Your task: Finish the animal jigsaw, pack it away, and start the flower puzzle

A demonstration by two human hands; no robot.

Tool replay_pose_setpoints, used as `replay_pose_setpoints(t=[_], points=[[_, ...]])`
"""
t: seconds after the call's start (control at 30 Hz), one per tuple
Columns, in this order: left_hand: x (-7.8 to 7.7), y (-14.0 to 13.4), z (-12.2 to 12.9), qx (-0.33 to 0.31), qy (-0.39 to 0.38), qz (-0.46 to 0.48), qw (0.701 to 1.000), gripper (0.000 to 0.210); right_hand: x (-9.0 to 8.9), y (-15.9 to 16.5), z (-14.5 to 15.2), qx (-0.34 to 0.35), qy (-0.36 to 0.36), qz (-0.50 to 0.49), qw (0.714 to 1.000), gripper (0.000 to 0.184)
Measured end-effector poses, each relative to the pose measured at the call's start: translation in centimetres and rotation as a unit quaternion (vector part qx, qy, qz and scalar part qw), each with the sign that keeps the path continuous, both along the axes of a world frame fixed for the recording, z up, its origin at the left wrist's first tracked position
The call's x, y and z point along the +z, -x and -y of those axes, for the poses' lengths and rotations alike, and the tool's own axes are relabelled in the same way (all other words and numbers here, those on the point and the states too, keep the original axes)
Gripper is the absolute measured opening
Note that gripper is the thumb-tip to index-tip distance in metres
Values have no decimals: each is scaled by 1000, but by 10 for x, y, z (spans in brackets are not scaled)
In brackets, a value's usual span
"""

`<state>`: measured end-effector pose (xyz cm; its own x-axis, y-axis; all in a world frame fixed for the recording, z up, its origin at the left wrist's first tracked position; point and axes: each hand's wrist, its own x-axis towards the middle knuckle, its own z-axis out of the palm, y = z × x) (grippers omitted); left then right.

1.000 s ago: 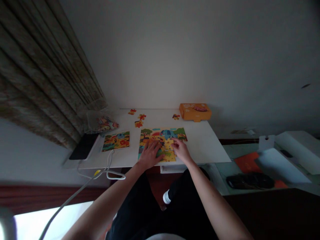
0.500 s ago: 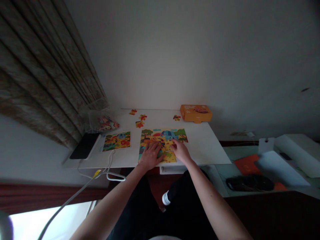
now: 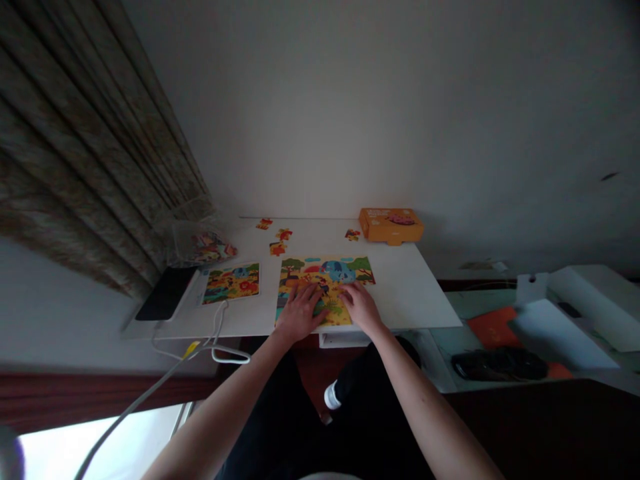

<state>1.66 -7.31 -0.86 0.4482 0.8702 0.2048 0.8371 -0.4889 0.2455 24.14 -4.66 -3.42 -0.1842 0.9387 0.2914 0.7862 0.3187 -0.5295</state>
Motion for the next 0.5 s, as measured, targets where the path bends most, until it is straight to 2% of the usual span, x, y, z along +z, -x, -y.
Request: replay_pose_setpoints(t=[0.27,0.5], points=[[2,1,1,-53,-7,-25,998,42,6,0,2,47,-47,44,997,30],[0,1,-1,-53,-1,-23,998,43,5,-2,2,74,-56,62,994,34]])
